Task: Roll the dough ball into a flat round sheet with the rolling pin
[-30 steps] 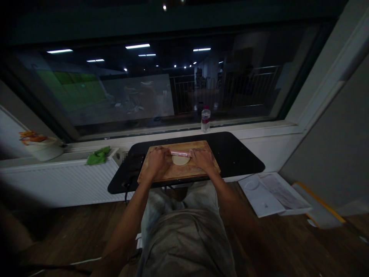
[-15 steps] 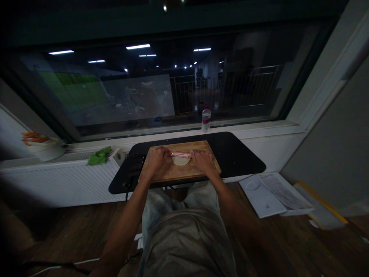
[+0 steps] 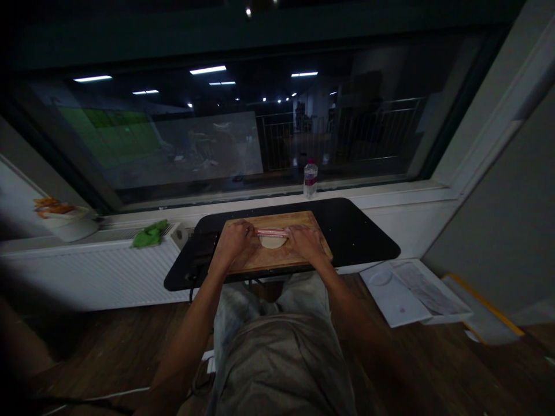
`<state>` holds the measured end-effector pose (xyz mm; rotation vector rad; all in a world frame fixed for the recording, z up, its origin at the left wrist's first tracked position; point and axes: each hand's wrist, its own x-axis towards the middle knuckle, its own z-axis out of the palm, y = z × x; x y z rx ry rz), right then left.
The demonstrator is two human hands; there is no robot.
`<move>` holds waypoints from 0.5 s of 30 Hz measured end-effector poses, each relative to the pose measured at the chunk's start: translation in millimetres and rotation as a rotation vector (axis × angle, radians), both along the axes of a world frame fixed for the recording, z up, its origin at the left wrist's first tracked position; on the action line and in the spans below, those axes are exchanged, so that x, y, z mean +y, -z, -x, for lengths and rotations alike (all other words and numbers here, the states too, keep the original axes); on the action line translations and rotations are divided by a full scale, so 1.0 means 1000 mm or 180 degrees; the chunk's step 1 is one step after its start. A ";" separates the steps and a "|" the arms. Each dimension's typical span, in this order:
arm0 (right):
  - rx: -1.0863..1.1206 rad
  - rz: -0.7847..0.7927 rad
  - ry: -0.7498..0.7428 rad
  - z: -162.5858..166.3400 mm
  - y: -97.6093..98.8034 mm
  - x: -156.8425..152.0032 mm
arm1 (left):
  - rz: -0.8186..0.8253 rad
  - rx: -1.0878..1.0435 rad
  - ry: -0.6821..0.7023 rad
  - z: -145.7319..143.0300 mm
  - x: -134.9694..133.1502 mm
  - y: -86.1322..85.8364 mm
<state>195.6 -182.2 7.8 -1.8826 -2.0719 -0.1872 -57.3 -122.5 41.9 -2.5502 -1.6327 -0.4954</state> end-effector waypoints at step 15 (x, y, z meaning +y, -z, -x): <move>0.0111 -0.0140 -0.0116 0.002 0.003 -0.010 | 0.0050 0.0143 -0.0130 -0.003 0.000 -0.005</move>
